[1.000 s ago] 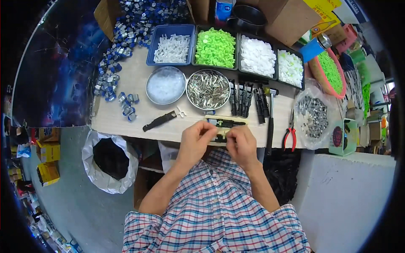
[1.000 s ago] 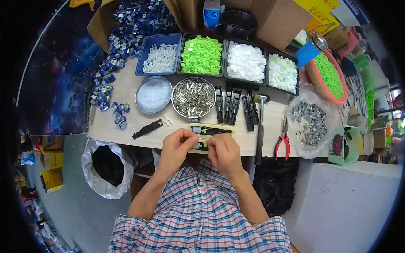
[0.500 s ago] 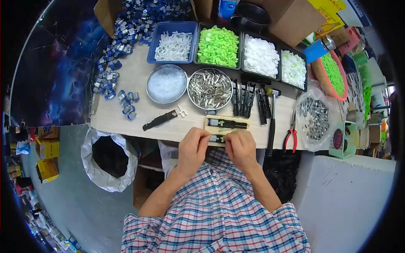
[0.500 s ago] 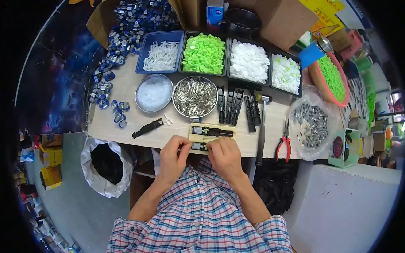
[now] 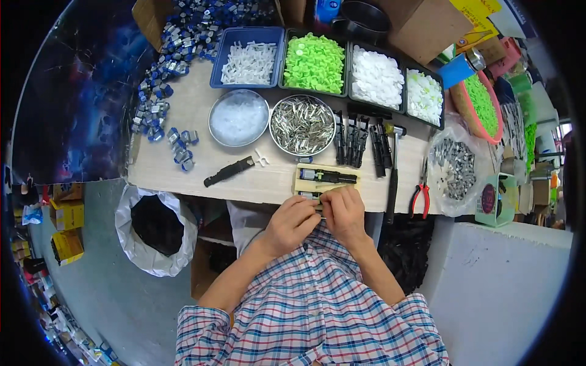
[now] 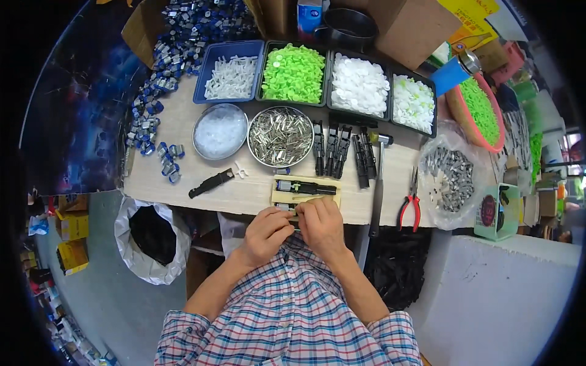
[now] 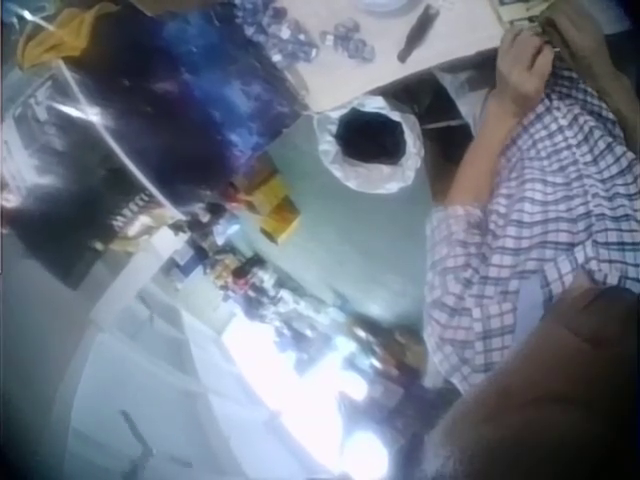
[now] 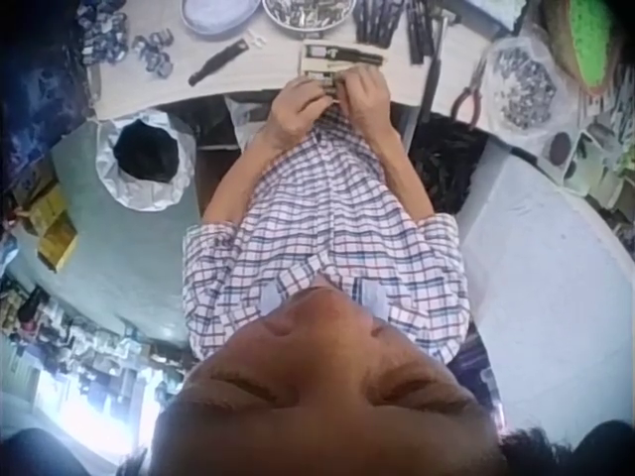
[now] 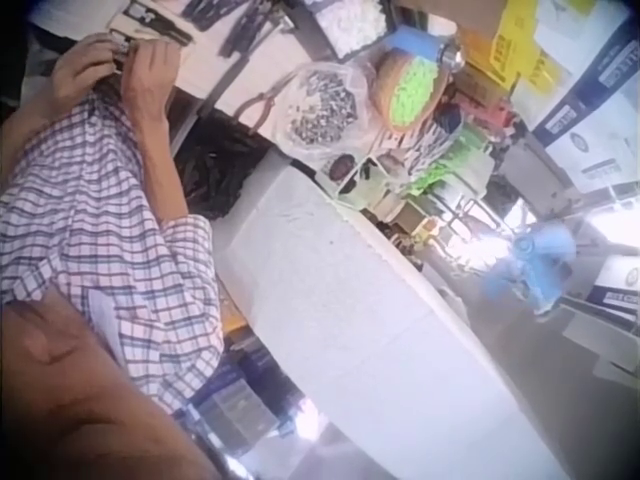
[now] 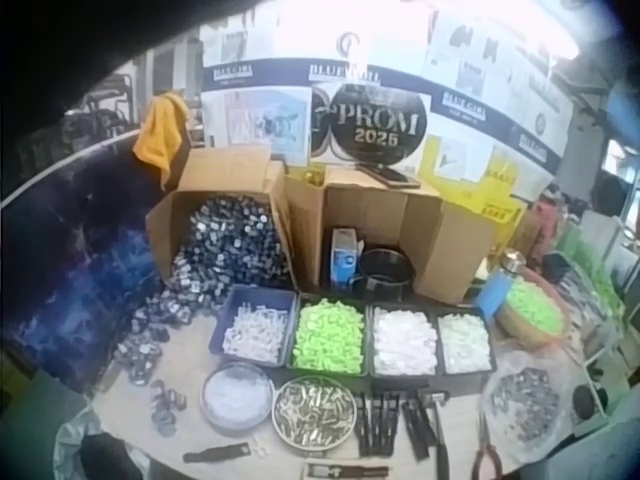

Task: Assembling small components at a workbench by joining pieces and using tools like pliers.

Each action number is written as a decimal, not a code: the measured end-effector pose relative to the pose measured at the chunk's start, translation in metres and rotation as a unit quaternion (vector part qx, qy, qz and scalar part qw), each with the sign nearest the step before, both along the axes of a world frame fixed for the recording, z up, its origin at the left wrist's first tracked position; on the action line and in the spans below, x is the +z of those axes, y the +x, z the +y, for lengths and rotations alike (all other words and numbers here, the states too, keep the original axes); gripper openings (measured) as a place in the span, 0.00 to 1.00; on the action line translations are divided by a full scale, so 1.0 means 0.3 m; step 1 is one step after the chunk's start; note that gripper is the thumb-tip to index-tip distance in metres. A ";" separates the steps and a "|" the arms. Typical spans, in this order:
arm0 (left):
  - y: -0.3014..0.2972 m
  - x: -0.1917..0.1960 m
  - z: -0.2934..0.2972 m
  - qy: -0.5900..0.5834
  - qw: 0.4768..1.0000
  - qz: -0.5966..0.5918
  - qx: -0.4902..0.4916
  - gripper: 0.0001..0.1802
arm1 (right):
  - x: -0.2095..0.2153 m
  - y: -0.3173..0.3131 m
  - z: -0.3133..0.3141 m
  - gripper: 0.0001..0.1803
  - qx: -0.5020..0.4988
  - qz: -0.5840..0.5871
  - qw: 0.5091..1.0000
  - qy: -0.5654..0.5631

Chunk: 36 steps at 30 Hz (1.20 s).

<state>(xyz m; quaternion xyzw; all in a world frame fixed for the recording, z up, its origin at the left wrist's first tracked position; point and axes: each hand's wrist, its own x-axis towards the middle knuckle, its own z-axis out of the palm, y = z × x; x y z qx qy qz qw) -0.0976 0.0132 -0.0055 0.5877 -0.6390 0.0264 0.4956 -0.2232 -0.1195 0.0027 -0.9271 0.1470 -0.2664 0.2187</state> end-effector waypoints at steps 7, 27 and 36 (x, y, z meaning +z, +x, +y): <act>0.019 -0.014 -0.018 -0.004 0.999 -0.024 -0.025 0.12 | -0.007 0.015 -0.008 0.14 -0.003 0.001 1.000 0.003; -0.074 0.091 -0.041 0.066 0.917 0.385 0.083 0.03 | 0.108 0.230 -0.543 0.08 -0.175 -0.096 0.980 -0.014; -0.073 0.105 -0.011 0.111 0.770 0.628 -0.028 0.04 | 0.100 0.345 -0.609 0.12 -0.174 0.000 0.973 -0.149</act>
